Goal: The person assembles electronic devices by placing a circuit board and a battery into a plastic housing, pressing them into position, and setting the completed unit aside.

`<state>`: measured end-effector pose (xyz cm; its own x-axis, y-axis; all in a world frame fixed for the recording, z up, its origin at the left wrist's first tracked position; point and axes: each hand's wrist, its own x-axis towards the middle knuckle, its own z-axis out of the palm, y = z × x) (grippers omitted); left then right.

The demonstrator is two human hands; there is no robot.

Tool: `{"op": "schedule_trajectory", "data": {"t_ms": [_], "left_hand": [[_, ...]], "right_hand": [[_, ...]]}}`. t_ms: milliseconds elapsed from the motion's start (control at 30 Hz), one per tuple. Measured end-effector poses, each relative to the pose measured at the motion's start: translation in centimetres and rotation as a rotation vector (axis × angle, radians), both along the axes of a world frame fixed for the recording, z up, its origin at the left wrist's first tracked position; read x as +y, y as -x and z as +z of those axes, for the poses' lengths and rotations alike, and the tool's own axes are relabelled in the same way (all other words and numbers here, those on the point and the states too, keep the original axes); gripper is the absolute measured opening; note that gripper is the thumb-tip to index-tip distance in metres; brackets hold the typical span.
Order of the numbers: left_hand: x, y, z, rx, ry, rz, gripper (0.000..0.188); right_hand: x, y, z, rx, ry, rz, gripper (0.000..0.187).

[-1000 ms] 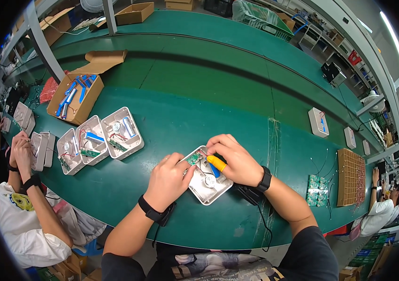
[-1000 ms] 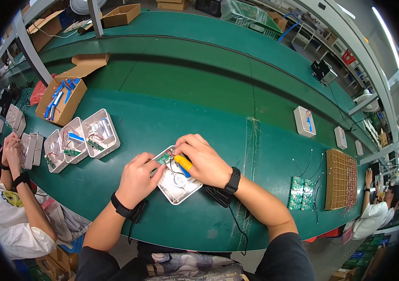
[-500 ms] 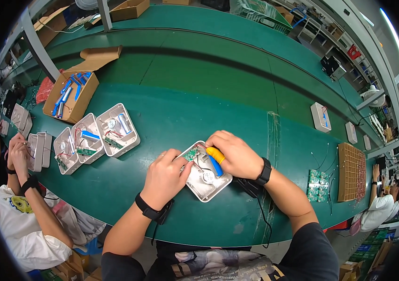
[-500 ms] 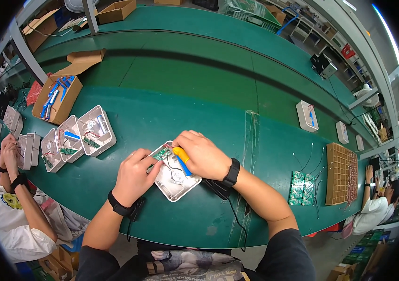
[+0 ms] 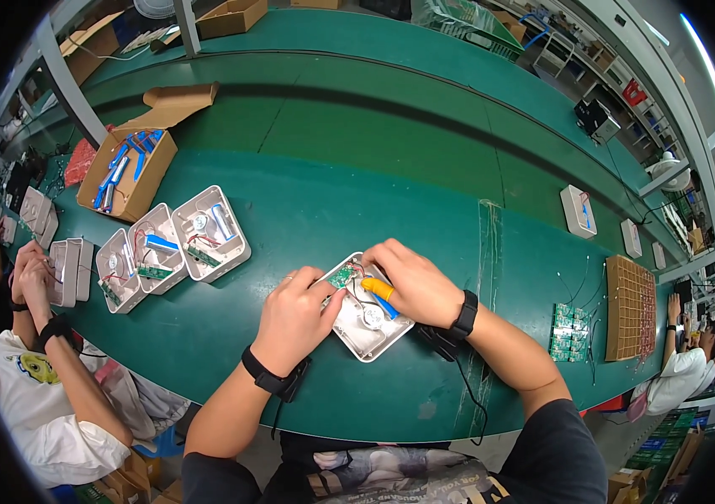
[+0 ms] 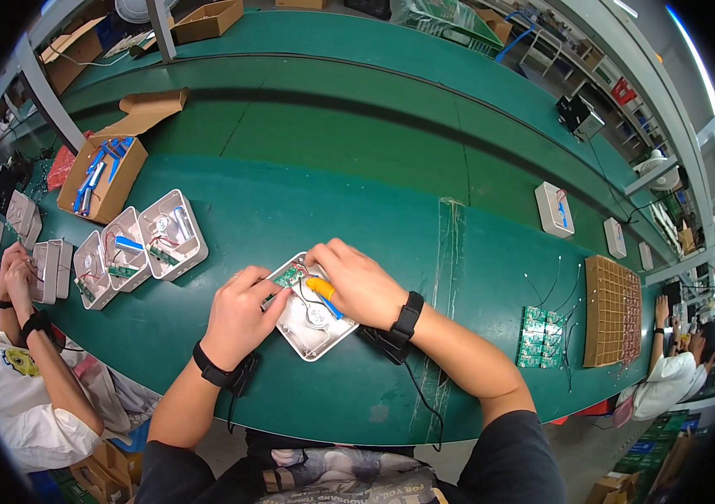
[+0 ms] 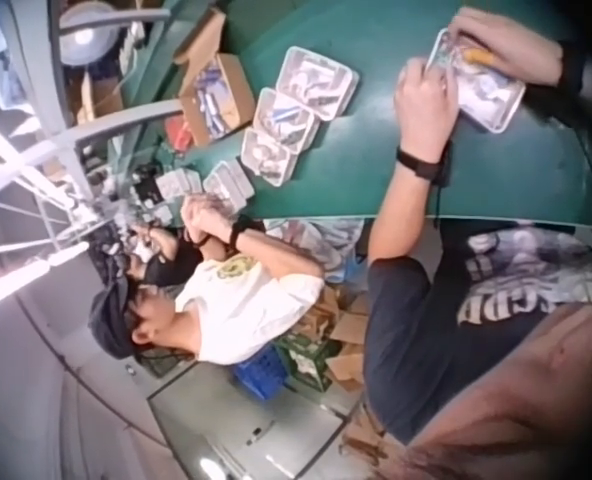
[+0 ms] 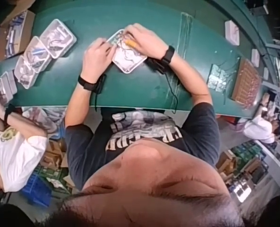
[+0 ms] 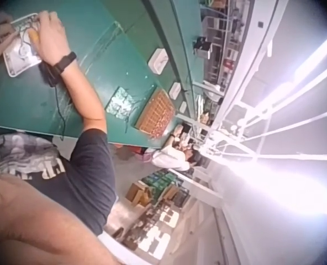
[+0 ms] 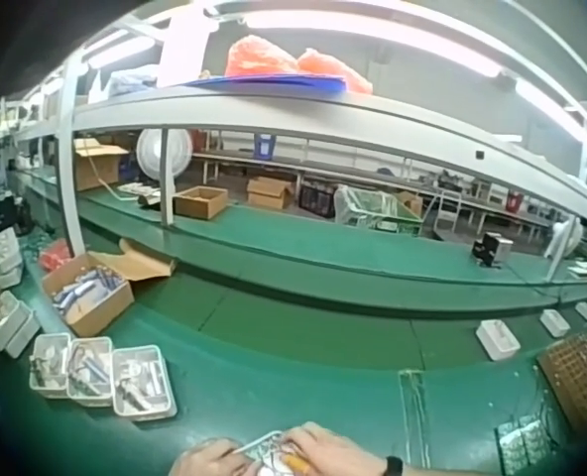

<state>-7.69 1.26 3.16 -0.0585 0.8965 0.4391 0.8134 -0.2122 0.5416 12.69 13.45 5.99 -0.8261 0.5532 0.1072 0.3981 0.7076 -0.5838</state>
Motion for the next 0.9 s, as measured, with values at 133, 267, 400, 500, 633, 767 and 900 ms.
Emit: {"op": "schedule_trajectory", "data": {"t_ms": [133, 267, 400, 500, 633, 767, 900], "left_hand": [[0.0, 0.0, 0.0, -0.029, -0.016, 0.002, 0.01], [0.1, 0.1, -0.1, -0.02, -0.038, 0.007, 0.01], [0.2, 0.1, 0.0, -0.028, -0.034, -0.004, 0.011], [0.2, 0.1, 0.0, -0.012, -0.035, 0.002, 0.012], [0.2, 0.5, -0.2, -0.008, -0.028, -0.043, 0.014], [0.8, 2.0, 0.1, -0.157, -0.127, 0.032, 0.023], [1.2, 4.4, 0.6, 0.116, -0.208, 0.382, 0.039]], "right_hand": [[0.2, -0.3, 1.2, -0.017, 0.195, -0.019, 0.045], [-0.2, -0.1, 0.9, -0.037, 0.177, -0.036, 0.053], [-0.3, -0.1, 0.7, -0.032, 0.114, -0.044, 0.054], [-0.9, 0.0, 0.8, -0.031, 0.063, -0.046, 0.054], [-1.0, -0.7, 0.6, -0.032, -0.132, -0.035, 0.05], [-1.5, -3.0, 3.1, -0.106, -0.356, 0.105, 0.032], [-3.7, -3.9, 4.0, -0.306, -0.422, 0.326, 0.014]]}}
